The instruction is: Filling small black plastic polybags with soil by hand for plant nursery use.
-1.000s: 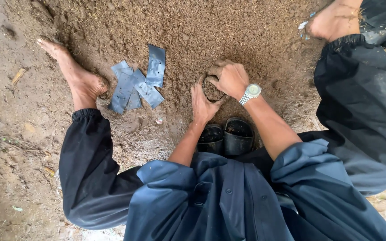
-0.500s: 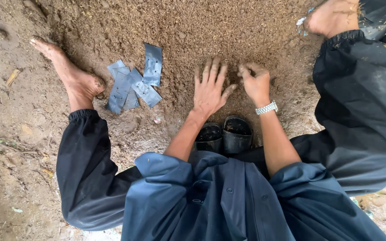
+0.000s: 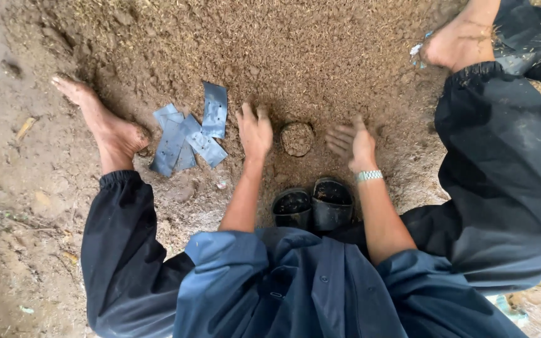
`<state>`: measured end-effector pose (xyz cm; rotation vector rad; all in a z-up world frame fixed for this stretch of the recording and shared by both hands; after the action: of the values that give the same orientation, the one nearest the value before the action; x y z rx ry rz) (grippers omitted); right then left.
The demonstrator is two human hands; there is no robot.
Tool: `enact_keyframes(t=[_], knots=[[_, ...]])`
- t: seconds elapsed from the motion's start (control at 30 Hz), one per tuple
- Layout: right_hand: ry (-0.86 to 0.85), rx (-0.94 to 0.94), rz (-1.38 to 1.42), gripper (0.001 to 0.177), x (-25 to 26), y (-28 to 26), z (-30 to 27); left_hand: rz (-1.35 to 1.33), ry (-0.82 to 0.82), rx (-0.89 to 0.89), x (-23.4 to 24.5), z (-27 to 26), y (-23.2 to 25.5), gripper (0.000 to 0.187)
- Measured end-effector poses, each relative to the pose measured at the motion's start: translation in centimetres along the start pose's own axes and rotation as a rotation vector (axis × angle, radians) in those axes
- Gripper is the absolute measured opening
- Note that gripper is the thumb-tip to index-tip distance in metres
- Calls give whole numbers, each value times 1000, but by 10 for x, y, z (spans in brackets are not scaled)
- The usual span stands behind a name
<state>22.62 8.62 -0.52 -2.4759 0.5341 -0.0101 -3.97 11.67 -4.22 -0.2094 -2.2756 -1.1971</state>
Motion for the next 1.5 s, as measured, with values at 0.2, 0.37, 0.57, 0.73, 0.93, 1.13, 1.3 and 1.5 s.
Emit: enact_keyframes(t=[0.2, 0.37, 0.57, 0.73, 0.93, 1.13, 1.3, 1.5], knots=[[-198, 40, 323, 105, -111, -62, -25, -349, -56, 122, -19, -9, 74, 50], [-254, -4, 396, 89, -126, -66, 2, -490, -322, -228, 2, -36, 98, 55], [-168, 4, 409, 69, -108, -56, 3, -417, -376, -524, 29, -66, 89, 74], [-71, 57, 334, 57, -92, -34, -19, -142, -252, -494, 23, -97, 37, 118], [90, 168, 266, 40, -66, -35, -49, -194, -269, -442, -17, -102, 21, 130], [-77, 708, -1267, 38, -101, -71, -119, -155, 15, -602, -22, -99, 4, 121], [38, 723, -1547, 11, -113, -14, -20, -384, -11, -710, -36, -89, 7, 117], [-55, 650, -711, 17, -67, -93, -83, 115, 150, -986, -57, -75, -20, 104]])
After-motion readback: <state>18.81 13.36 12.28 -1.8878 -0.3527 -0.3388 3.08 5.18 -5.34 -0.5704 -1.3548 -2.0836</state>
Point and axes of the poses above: each hand's wrist, its own z-axis towards the middle knuckle, its own x-axis out of the back of the hand, y = z × x, the point moved 5 cm from there along z, towards the middle knuckle, and after that the axes turned 1 degree about -z, right-handed, at the moved point
